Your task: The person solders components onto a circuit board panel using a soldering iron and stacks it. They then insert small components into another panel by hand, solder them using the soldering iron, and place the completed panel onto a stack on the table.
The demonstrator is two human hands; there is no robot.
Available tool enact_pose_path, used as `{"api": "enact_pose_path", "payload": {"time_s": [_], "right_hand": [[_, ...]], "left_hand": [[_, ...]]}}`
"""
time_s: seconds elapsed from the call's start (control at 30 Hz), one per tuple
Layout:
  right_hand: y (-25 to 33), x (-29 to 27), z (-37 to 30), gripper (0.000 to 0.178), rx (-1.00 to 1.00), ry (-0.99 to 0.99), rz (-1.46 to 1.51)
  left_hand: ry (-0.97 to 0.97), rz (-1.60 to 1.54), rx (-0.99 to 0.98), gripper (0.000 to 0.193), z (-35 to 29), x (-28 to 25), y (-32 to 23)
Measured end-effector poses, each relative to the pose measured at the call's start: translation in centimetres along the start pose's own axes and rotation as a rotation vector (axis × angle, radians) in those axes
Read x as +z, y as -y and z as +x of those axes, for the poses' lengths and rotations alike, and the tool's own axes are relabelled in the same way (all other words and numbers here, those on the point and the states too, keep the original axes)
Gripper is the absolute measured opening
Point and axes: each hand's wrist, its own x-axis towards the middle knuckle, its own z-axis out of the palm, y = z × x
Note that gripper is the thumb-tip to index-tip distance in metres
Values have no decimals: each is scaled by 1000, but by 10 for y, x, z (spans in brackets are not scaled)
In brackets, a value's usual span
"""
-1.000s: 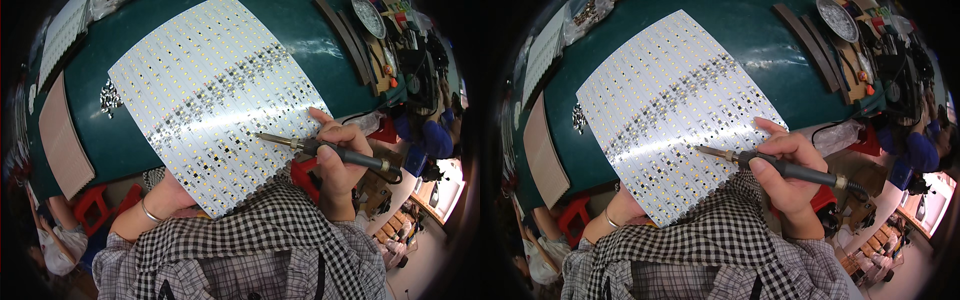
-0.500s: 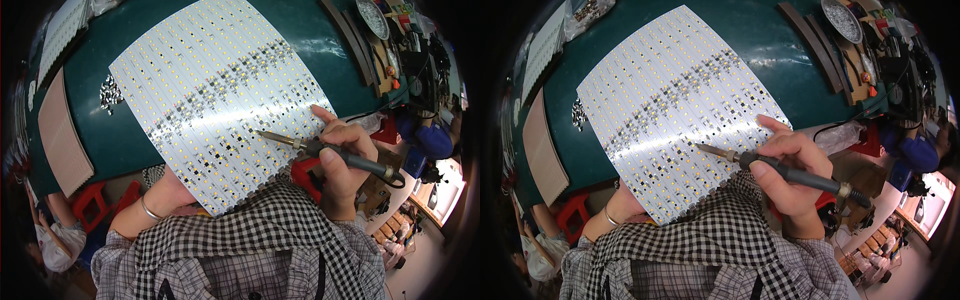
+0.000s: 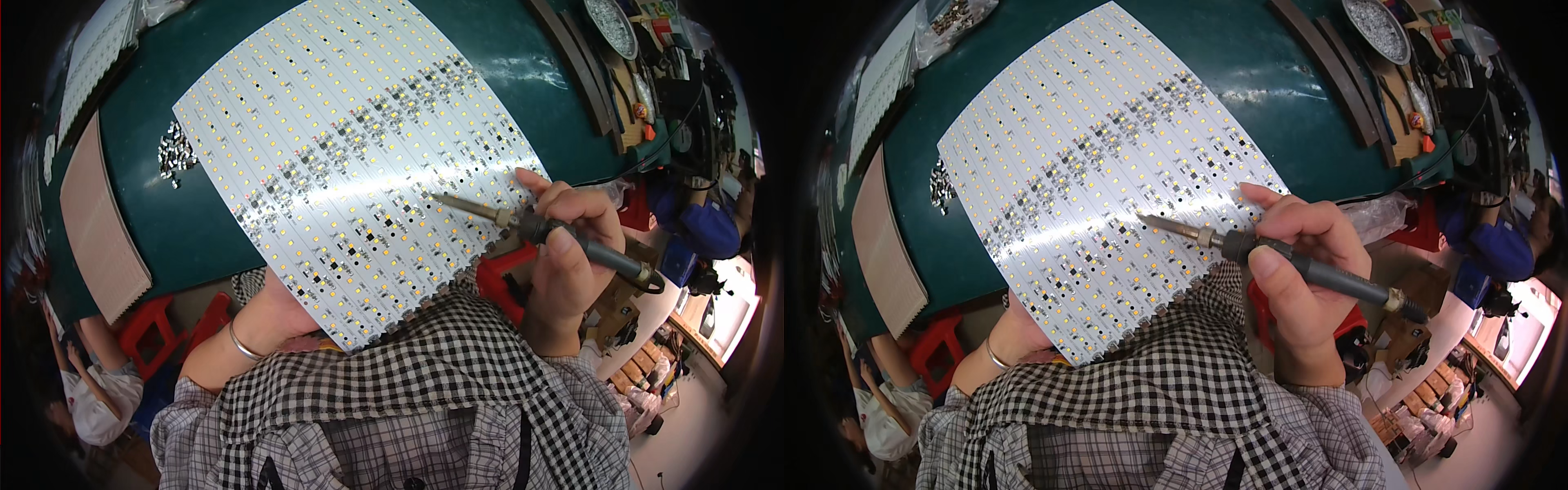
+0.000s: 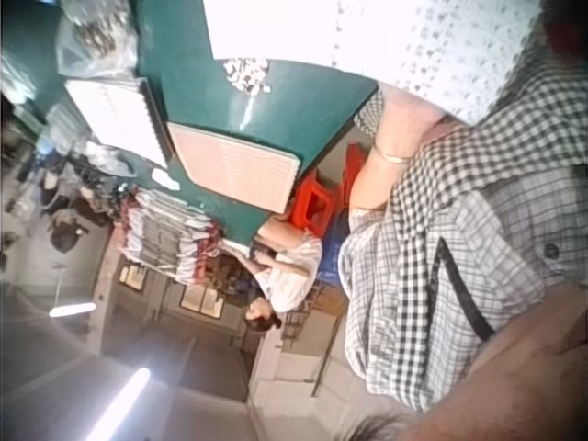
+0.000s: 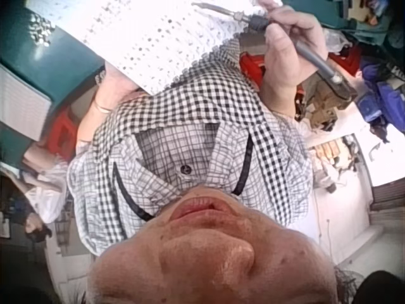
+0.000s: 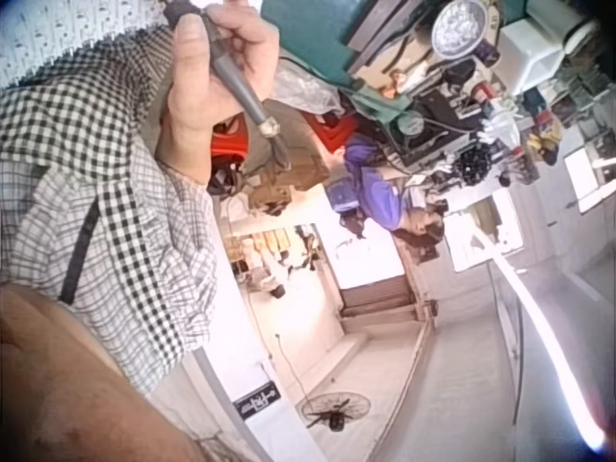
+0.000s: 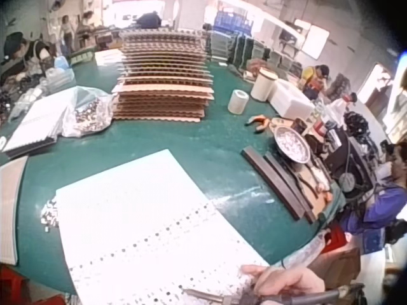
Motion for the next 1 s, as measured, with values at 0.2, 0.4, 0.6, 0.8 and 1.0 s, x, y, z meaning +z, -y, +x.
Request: {"api": "enact_pose_path", "payload": {"time_s": [0.2,0.4,0.6,0.8,1.0], "right_hand": [[2,0,-2,18,17,-42,5],[1,3,-1,15,0,-37,-22],[2,4,-1,14,-15,-7,-58],[3,4,0,17,-28,-28,-41],[1,1,1,20,-101,-80,-55]], "left_hand": [[47,-66,-21,75,-4,-11,1],[-39,53,-17,74,-6,-8,0],[22,-82,-4,72,-5,-13,2],[20,100,44,59,-4,0,-3],[62,-76,-14,58,-9,-5,-5]]}}
